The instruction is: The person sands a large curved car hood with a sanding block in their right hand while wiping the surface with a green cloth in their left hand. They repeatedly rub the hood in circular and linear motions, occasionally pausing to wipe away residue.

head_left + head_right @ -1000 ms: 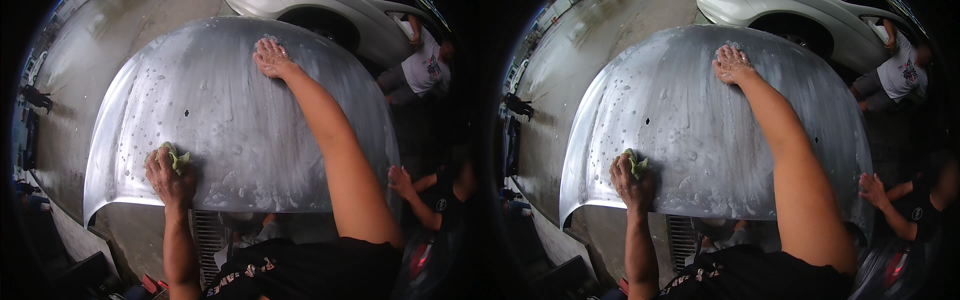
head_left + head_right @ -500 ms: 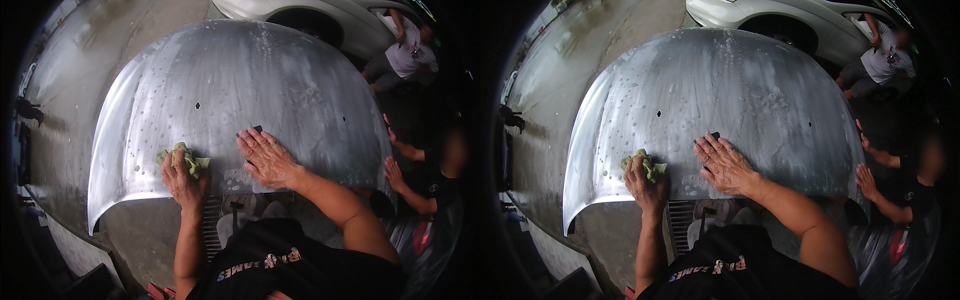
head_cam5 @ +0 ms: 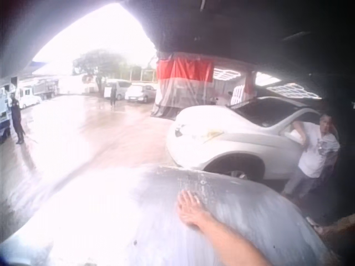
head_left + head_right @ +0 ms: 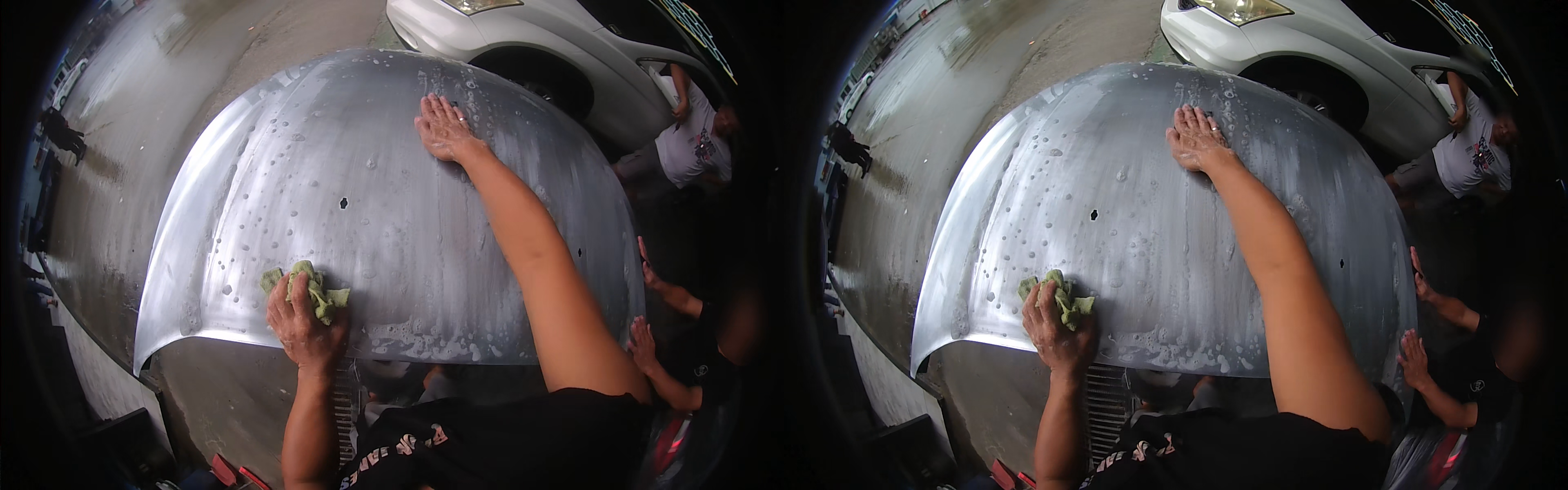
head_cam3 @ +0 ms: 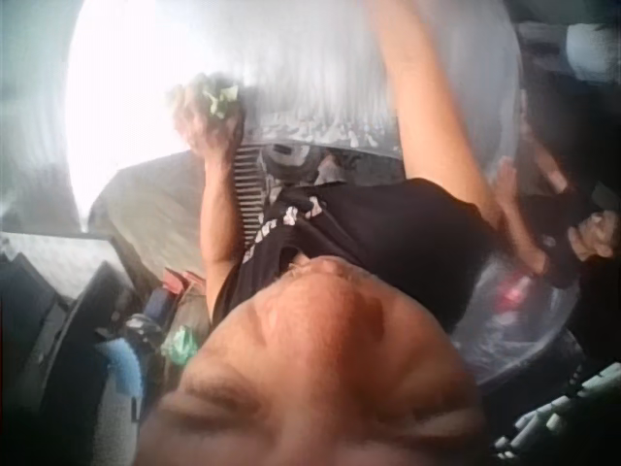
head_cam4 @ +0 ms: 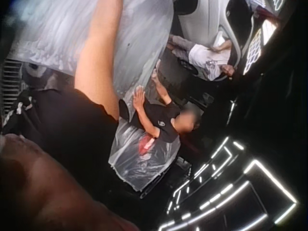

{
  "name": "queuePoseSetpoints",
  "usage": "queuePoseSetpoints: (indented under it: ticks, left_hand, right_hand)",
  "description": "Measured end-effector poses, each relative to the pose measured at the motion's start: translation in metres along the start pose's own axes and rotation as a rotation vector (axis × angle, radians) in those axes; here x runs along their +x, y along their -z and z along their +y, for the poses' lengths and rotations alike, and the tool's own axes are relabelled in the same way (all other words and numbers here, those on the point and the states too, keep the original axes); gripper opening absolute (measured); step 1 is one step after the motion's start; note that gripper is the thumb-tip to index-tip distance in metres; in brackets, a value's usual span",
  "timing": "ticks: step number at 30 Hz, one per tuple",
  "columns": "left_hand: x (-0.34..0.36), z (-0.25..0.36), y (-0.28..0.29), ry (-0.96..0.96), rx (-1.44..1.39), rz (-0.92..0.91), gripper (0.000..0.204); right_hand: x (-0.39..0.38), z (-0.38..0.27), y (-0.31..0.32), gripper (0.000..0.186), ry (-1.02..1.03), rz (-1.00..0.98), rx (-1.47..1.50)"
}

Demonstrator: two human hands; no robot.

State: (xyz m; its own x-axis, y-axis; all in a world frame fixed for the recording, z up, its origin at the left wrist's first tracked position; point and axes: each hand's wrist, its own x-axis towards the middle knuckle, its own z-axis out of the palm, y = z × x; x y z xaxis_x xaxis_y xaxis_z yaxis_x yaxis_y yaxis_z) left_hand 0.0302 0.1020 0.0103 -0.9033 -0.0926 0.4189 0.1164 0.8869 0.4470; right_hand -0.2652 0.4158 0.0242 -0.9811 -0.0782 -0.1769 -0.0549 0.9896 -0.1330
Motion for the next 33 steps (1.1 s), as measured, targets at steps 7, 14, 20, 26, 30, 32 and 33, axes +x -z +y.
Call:
queuePoseSetpoints:
  ticks: [7,14,20,26,30,32,33]
  left_hand:
    - [0.006,0.007,-0.003,-0.024,-0.005,-0.029,0.077]
    - [-0.012,-0.006,0.004,-0.012,0.047,-0.005,0.077]
    - [-0.003,-0.004,0.003,-0.019,0.044,0.015,0.073]
    - [0.001,0.002,-0.001,0.007,0.026,-0.001,0.071]
    - [0.002,0.009,-0.002,-0.002,0.015,-0.004,0.071]
    - [0.007,0.015,-0.009,-0.026,0.010,-0.003,0.071]
    - [0.004,0.012,-0.008,-0.044,0.005,-0.017,0.072]
  right_hand:
    - [-0.283,-0.048,-0.049,0.072,0.467,-0.033,-0.093]
    - [-0.090,-0.002,-0.018,0.069,0.294,0.034,-0.096]
    - [0.124,0.073,0.048,0.072,-0.231,0.011,0.028]
    - [-0.038,0.056,-0.002,0.072,-0.001,0.018,-0.005]
    - [-0.257,0.025,-0.037,0.073,0.229,-0.041,-0.058]
    - [-0.304,0.034,-0.039,0.075,0.260,-0.072,-0.087]
    - [-0.311,0.036,-0.040,0.075,0.265,-0.083,-0.095]
